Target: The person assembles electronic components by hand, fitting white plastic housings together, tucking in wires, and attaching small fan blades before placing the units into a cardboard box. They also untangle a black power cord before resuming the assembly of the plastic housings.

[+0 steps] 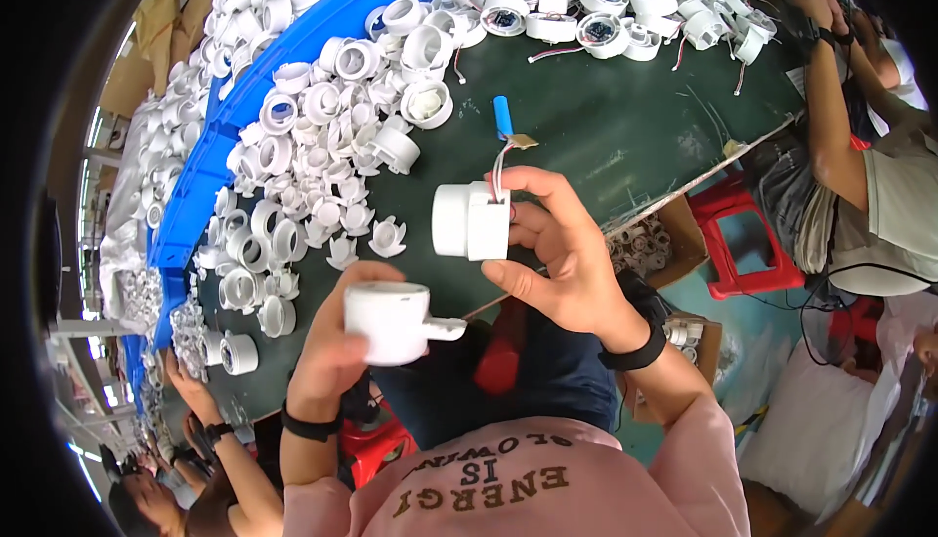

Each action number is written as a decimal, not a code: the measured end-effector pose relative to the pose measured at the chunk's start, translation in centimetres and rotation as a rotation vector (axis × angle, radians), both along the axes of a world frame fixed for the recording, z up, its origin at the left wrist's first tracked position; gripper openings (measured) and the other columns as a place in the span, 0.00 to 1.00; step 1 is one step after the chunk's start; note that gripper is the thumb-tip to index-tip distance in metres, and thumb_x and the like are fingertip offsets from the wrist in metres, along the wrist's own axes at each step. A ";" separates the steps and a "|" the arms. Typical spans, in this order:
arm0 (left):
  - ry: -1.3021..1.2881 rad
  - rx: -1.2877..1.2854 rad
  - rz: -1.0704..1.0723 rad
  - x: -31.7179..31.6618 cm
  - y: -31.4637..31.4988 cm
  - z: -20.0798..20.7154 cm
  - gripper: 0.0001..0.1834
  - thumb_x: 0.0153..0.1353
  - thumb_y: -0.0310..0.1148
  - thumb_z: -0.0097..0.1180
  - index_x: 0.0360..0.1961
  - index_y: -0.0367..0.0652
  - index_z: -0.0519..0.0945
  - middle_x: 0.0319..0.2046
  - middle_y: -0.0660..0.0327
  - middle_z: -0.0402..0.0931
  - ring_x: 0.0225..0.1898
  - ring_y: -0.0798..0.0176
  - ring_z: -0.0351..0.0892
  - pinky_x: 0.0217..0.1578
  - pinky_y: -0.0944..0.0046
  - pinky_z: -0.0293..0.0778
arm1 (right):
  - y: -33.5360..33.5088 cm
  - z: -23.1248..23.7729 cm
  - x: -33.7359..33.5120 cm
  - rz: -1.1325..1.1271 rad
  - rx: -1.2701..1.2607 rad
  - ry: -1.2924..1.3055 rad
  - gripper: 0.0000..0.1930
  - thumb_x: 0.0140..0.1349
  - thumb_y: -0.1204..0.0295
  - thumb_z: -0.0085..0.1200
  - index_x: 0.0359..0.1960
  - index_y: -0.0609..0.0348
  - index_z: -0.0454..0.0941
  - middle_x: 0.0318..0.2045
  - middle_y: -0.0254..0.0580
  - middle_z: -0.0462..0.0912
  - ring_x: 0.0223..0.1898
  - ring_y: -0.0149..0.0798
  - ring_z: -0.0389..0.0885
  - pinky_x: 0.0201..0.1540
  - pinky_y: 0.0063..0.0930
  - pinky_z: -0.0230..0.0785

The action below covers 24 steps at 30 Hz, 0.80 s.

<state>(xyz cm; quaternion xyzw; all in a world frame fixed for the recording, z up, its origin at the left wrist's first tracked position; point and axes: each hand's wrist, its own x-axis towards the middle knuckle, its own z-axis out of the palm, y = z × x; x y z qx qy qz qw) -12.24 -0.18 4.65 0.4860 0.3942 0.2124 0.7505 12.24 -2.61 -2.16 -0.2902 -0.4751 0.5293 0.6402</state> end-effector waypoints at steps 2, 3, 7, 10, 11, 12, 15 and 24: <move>-0.117 -0.083 0.030 1.6 0.0 -0.7 0.34 0.53 0.45 0.58 0.57 0.36 0.65 0.43 0.57 0.74 0.37 0.67 0.75 0.28 0.70 0.68 | -0.7 0.4 0.0 0.124 -0.013 0.089 0.34 0.51 0.81 0.64 0.59 0.61 0.60 0.58 0.50 0.66 0.59 0.42 0.67 0.60 0.37 0.62; -0.168 -0.118 0.049 2.1 0.1 -0.9 0.32 0.55 0.45 0.55 0.57 0.36 0.65 0.43 0.57 0.74 0.38 0.66 0.75 0.28 0.69 0.67 | -0.9 0.2 0.1 0.133 -0.019 0.092 0.34 0.51 0.81 0.64 0.59 0.61 0.60 0.58 0.50 0.66 0.59 0.42 0.67 0.60 0.37 0.62; -0.098 -0.229 0.156 3.6 0.0 -0.8 0.29 0.67 0.51 0.40 0.59 0.38 0.64 0.41 0.58 0.77 0.30 0.65 0.78 0.21 0.73 0.64 | -1.1 -0.2 1.1 0.192 0.105 -0.041 0.32 0.48 0.83 0.64 0.57 0.61 0.65 0.58 0.52 0.65 0.59 0.45 0.67 0.60 0.39 0.62; -0.126 -0.350 0.014 3.2 0.7 -1.3 0.30 0.67 0.57 0.36 0.53 0.41 0.71 0.33 0.57 0.80 0.25 0.67 0.77 0.17 0.75 0.63 | -0.9 0.9 1.9 0.204 0.364 -0.409 0.31 0.47 0.82 0.65 0.56 0.63 0.69 0.57 0.54 0.68 0.58 0.47 0.69 0.58 0.39 0.65; -0.142 -0.407 -0.063 3.2 0.8 -1.2 0.32 0.67 0.59 0.34 0.50 0.42 0.75 0.30 0.57 0.81 0.22 0.68 0.77 0.15 0.75 0.62 | -1.2 1.1 1.7 0.211 0.362 -0.408 0.31 0.47 0.82 0.65 0.56 0.63 0.69 0.57 0.54 0.68 0.58 0.47 0.69 0.58 0.39 0.65; -0.059 -0.476 -0.006 3.4 0.5 -0.9 0.35 0.66 0.62 0.33 0.44 0.41 0.78 0.23 0.56 0.80 0.18 0.68 0.76 0.14 0.76 0.60 | -1.7 1.2 1.2 0.171 0.284 -0.409 0.31 0.46 0.81 0.65 0.55 0.64 0.70 0.56 0.55 0.69 0.56 0.46 0.72 0.56 0.39 0.67; -0.052 -0.508 -0.035 3.3 0.5 -0.9 0.35 0.65 0.64 0.34 0.44 0.41 0.78 0.23 0.54 0.80 0.17 0.68 0.75 0.14 0.76 0.61 | -2.1 1.6 0.9 0.082 0.258 -0.503 0.30 0.46 0.80 0.66 0.54 0.66 0.71 0.55 0.55 0.72 0.50 0.46 0.77 0.50 0.36 0.73; 0.027 -0.533 0.118 3.6 -2.4 -0.9 0.34 0.67 0.62 0.29 0.43 0.45 0.78 0.25 0.57 0.79 0.17 0.68 0.71 0.12 0.74 0.56 | -3.2 2.7 -0.2 0.008 0.372 -0.665 0.38 0.40 0.57 0.72 0.51 0.68 0.74 0.45 0.48 0.75 0.39 0.40 0.77 0.42 0.31 0.72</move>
